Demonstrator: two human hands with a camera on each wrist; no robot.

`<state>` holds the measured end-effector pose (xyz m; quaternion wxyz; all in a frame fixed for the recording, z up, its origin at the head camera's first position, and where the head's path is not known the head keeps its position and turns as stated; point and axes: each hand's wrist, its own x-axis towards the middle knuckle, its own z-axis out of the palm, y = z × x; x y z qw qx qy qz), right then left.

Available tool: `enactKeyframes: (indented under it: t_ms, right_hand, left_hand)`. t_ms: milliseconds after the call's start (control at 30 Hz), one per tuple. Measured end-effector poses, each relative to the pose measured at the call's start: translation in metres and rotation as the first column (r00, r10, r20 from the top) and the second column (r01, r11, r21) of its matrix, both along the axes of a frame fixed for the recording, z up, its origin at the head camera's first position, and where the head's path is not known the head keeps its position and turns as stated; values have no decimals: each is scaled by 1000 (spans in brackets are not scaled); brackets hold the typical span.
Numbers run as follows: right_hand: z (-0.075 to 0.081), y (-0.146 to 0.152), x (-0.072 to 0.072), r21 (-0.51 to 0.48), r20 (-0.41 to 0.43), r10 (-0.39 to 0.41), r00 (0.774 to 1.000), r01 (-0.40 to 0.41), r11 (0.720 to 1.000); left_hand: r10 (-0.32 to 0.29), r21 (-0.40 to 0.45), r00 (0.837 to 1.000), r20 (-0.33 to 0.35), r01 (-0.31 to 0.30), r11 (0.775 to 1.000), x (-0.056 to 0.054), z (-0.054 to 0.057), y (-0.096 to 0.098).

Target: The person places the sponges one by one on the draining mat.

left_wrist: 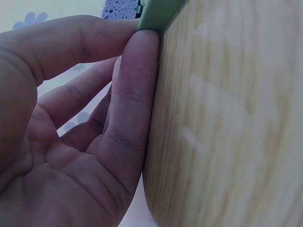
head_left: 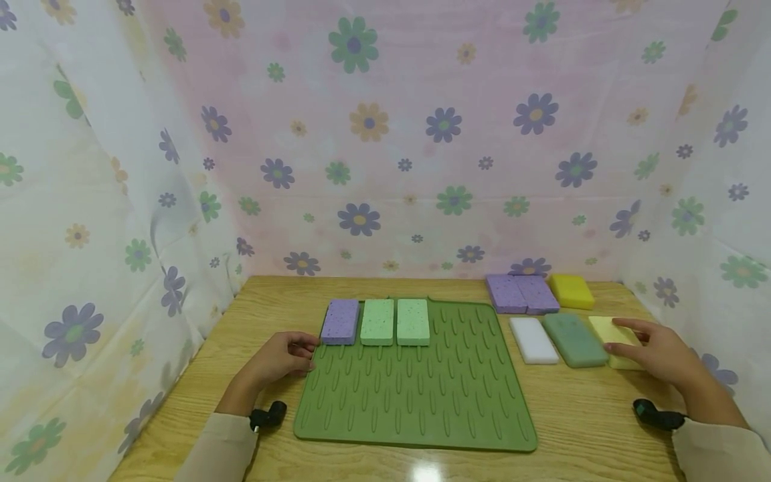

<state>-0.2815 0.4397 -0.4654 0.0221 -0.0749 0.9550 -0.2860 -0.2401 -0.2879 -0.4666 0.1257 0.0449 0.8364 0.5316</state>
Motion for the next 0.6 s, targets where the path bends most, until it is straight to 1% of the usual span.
enactKeyframes:
  t_ms: [100, 233, 367, 500, 600]
  right_hand:
    - [1, 1, 0, 18, 9, -10, 1000, 10, 1000]
    - [1, 2, 0, 6, 11, -37, 999, 37, 999]
    - [1, 2, 0, -17, -29, -70, 997, 69, 997]
    - [6, 0, 1, -39, -68, -87, 994, 84, 996]
    - [10, -3, 2, -64, -89, -113, 990, 108, 992]
  left_hand:
    - [4, -2, 1000, 2, -4, 1000, 0, 0, 1]
    - [6, -1, 1000, 4, -6, 1000, 0, 0, 1]
    - [9, -2, 1000, 3, -9, 1000, 0, -1, 0]
    - [12, -5, 1000, 2, -12, 1000, 0, -1, 1]
    - [14, -7, 1000, 0, -14, 1000, 0, -2, 1]
